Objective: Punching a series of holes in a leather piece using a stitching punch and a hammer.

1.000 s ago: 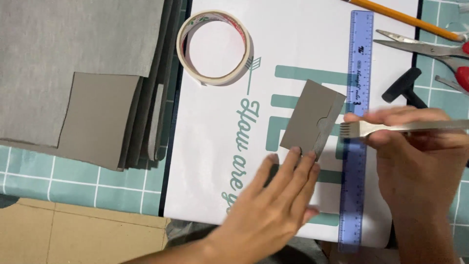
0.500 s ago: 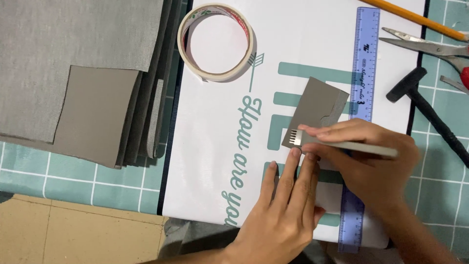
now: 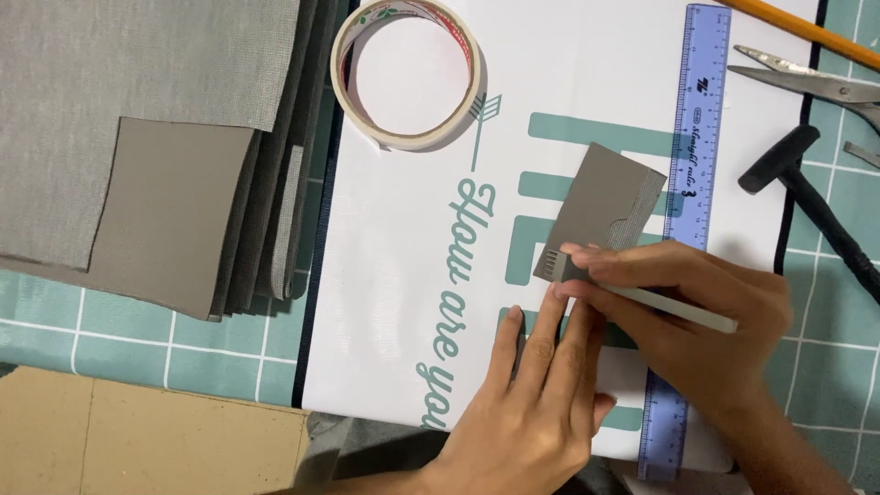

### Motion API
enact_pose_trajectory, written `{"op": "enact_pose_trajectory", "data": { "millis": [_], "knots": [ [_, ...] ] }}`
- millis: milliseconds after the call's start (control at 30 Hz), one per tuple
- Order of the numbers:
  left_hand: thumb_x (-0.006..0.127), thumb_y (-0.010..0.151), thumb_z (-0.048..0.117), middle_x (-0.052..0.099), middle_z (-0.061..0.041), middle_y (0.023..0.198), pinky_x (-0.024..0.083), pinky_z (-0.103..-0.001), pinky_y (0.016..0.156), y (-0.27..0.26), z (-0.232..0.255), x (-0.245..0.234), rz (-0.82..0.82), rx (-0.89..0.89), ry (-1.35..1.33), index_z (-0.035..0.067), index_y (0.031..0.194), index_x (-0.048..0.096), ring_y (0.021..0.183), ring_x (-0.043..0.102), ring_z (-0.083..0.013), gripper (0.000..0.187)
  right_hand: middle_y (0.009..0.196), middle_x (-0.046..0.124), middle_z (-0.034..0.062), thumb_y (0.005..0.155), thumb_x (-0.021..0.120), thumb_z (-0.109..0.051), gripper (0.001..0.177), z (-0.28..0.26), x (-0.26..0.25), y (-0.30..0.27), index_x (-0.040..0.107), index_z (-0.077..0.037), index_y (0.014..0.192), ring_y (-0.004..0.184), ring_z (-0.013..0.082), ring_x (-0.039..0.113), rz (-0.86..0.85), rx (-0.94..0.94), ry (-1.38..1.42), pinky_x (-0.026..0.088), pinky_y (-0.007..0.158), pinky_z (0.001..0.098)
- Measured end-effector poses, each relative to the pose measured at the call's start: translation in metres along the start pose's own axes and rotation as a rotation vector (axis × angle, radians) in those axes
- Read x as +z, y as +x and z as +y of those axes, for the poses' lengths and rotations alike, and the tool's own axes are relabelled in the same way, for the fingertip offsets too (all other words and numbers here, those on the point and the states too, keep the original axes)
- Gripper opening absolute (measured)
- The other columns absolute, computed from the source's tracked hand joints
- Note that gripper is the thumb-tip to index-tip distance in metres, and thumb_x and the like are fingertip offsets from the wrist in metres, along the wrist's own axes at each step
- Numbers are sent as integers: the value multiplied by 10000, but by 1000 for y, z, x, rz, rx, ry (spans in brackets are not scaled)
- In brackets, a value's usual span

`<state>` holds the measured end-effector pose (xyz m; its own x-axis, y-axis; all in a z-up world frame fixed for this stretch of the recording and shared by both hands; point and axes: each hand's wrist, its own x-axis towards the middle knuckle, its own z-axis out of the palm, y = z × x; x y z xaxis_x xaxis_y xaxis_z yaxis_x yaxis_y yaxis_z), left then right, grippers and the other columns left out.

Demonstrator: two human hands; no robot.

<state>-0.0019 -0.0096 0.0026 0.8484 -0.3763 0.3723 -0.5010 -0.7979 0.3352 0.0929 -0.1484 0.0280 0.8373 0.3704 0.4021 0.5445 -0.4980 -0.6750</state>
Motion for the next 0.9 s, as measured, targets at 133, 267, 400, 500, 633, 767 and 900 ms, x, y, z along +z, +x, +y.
{"op": "enact_pose_trajectory", "data": {
  "millis": [133, 267, 400, 500, 633, 767, 900],
  "knots": [
    [519, 1135, 260, 599, -332, 1395, 539, -579, 1044, 0, 0, 0, 4, 2, -2, -117, 1288, 696, 1386, 535, -482, 443, 980, 769, 149, 805, 874, 3, 226, -2, 0, 1, 728, 67, 965, 932, 247, 800, -14, 0, 12, 628, 791, 248],
    [520, 1139, 255, 592, -340, 1403, 539, -579, 1045, 0, -1, 0, 3, 11, -6, -113, 1262, 713, 1389, 537, -482, 433, 989, 768, 147, 804, 876, 3, 218, -3, -1, 1, 732, 62, 956, 944, 247, 797, -19, 20, 6, 625, 810, 253],
    [494, 1150, 245, 602, -347, 1389, 552, -585, 1031, -1, -1, 0, 23, 18, -8, -107, 1189, 733, 1375, 550, -492, 427, 987, 770, 144, 810, 868, -3, 213, -7, 0, 2, 732, 61, 961, 935, 230, 795, -20, 38, 0, 622, 812, 249],
    [491, 1148, 236, 599, -345, 1391, 547, -583, 1035, -1, 0, 1, 22, 7, -17, -116, 1222, 724, 1385, 539, -487, 429, 1000, 770, 128, 836, 871, 5, 186, -9, 1, 1, 745, 57, 963, 941, 224, 789, -5, 24, -54, 613, 820, 252],
    [507, 1144, 235, 600, -341, 1393, 557, -581, 1031, -1, 0, 1, 29, 9, -14, -111, 1205, 734, 1391, 533, -480, 418, 995, 769, 141, 846, 858, 29, 164, -11, 1, 2, 746, 67, 959, 941, 248, 795, -1, 13, -53, 620, 803, 259],
    [529, 1139, 244, 603, -349, 1393, 541, -588, 1045, -1, -1, 1, 16, 10, -17, -111, 1185, 739, 1397, 526, -490, 415, 997, 774, 117, 869, 853, 41, 140, -14, 1, 2, 751, 49, 965, 942, 224, 792, -13, 41, -83, 602, 804, 250],
    [517, 1143, 238, 616, -345, 1378, 551, -581, 1024, -1, -1, 1, 35, 8, -21, -114, 1169, 739, 1387, 534, -488, 418, 982, 772, 135, 848, 872, 43, 160, -16, 2, 3, 745, 63, 944, 927, 236, 794, -4, 28, -83, 605, 792, 250]
  ]
}}
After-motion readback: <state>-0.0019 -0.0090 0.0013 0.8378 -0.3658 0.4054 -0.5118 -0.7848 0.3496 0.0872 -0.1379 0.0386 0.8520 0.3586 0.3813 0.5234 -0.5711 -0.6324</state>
